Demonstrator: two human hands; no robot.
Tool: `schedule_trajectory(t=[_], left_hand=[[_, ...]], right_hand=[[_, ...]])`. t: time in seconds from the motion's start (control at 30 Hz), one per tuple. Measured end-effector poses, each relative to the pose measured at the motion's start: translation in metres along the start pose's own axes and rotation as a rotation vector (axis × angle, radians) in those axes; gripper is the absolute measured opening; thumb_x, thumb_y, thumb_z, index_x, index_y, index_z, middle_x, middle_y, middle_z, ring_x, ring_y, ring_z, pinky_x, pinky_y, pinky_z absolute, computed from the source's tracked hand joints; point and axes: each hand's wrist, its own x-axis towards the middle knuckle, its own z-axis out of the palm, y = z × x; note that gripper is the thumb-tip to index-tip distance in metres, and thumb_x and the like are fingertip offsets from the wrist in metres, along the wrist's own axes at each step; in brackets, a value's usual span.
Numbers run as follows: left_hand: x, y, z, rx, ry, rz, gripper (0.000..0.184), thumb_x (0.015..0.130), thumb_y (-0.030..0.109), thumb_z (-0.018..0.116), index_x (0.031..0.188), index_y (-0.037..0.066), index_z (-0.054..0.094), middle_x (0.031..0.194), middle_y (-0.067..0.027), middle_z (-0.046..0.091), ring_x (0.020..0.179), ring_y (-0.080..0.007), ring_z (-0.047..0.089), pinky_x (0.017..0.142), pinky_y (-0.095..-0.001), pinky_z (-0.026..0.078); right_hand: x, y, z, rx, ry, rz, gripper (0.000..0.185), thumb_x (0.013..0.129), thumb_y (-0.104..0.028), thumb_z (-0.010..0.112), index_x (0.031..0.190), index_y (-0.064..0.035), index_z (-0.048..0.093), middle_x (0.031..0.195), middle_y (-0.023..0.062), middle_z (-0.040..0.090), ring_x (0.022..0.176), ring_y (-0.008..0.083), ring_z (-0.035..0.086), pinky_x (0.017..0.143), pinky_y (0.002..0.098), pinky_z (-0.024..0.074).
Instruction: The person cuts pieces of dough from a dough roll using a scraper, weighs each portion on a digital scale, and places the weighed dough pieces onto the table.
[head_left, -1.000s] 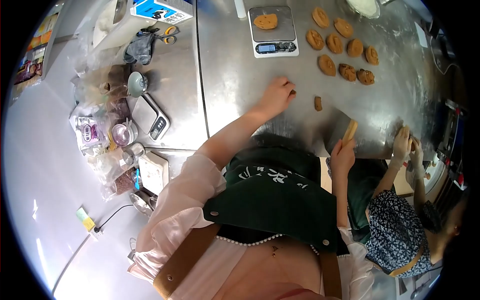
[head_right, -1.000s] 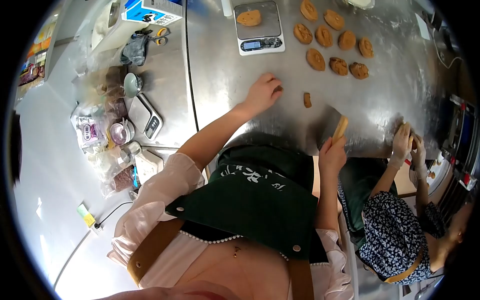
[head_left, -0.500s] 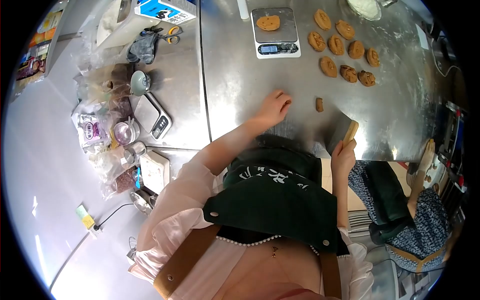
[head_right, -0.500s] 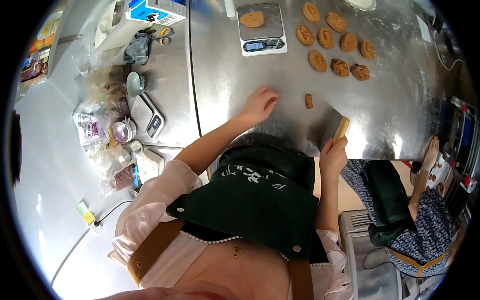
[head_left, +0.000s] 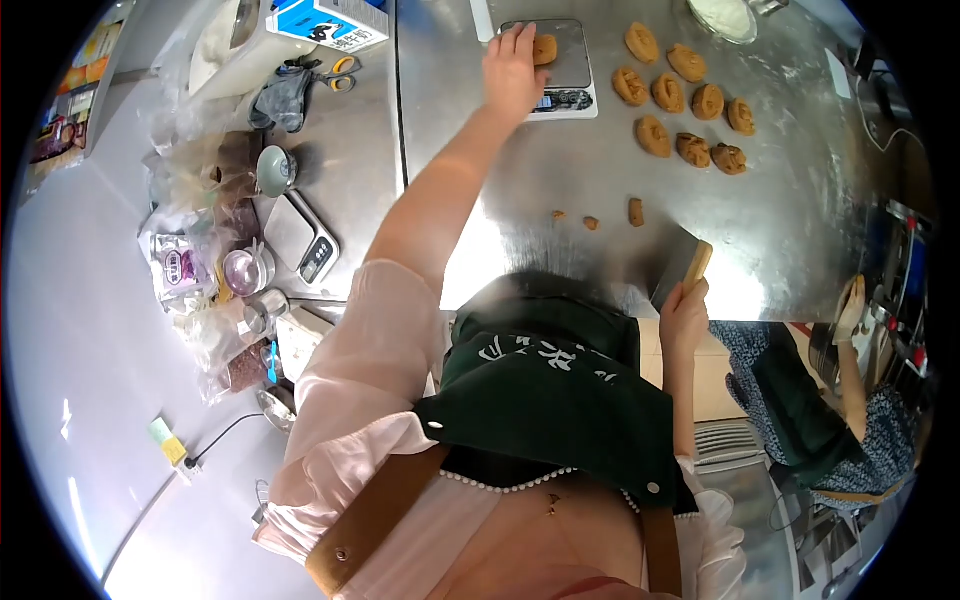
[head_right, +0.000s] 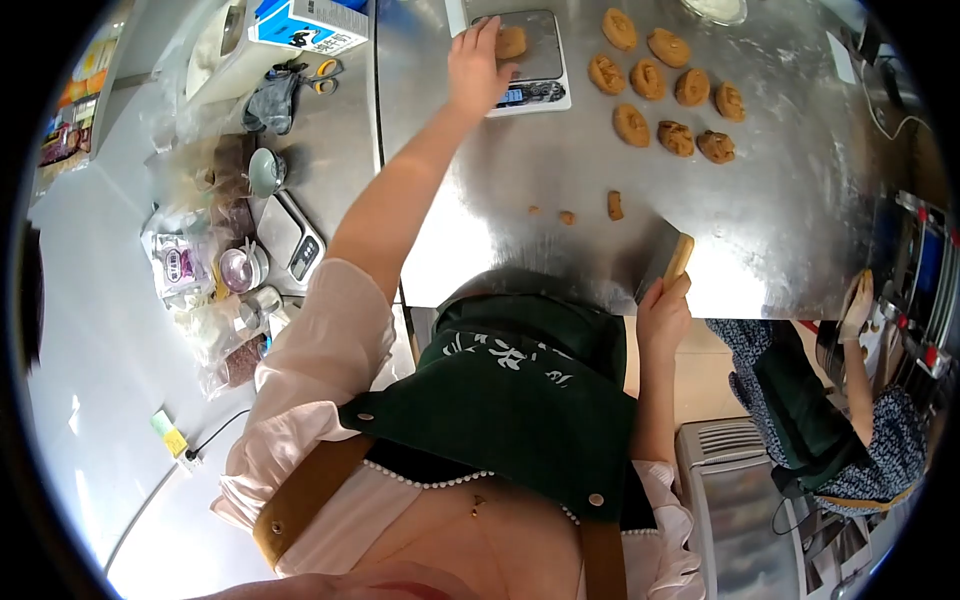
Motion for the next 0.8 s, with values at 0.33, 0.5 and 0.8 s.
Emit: schedule_trajectory(t=[0.33,0.5,0.8], left_hand=[[-0.037,0.033,-0.021,-0.796,-0.731,-0.383,0.043,0.076,0.013,0.072,0.116,0.004,0.059,0.096,-0.0108,0.061,0.090,-0.0235,0.061,0.083,-0.0322,0.049],[-0.112,0.061,-0.009,-0.528,-0.859,-0.206,0.034,0.081,0.013,0.067,0.113,0.001,0.063,0.100,-0.0131,0.056,0.084,-0.0243,0.062,0.079,-0.0314,0.052],[-0.136,0.070,-0.015,-0.514,-0.661,-0.325,0.026,0.082,0.011,0.064,0.107,0.002,0.066,0.097,-0.0132,0.055,0.079,-0.0266,0.062,0.072,-0.0345,0.051]], right_hand=[[0.006,-0.042,-0.013,0.311,0.102,-0.053,0.036,0.088,-0.015,0.059,0.116,0.0030,0.044,0.067,0.0191,0.061,0.058,0.0401,0.060,0.050,0.0450,0.0476],[0.027,-0.078,-0.011,0.269,0.019,-0.270,0.034,0.087,-0.014,0.059,0.113,0.0022,0.046,0.057,0.0157,0.057,0.048,0.0350,0.058,0.044,0.0429,0.0461],[0.043,-0.100,-0.001,0.235,-0.107,-0.351,0.034,0.088,-0.014,0.057,0.113,0.0022,0.042,0.060,0.0191,0.058,0.051,0.0378,0.058,0.046,0.0431,0.0468]])
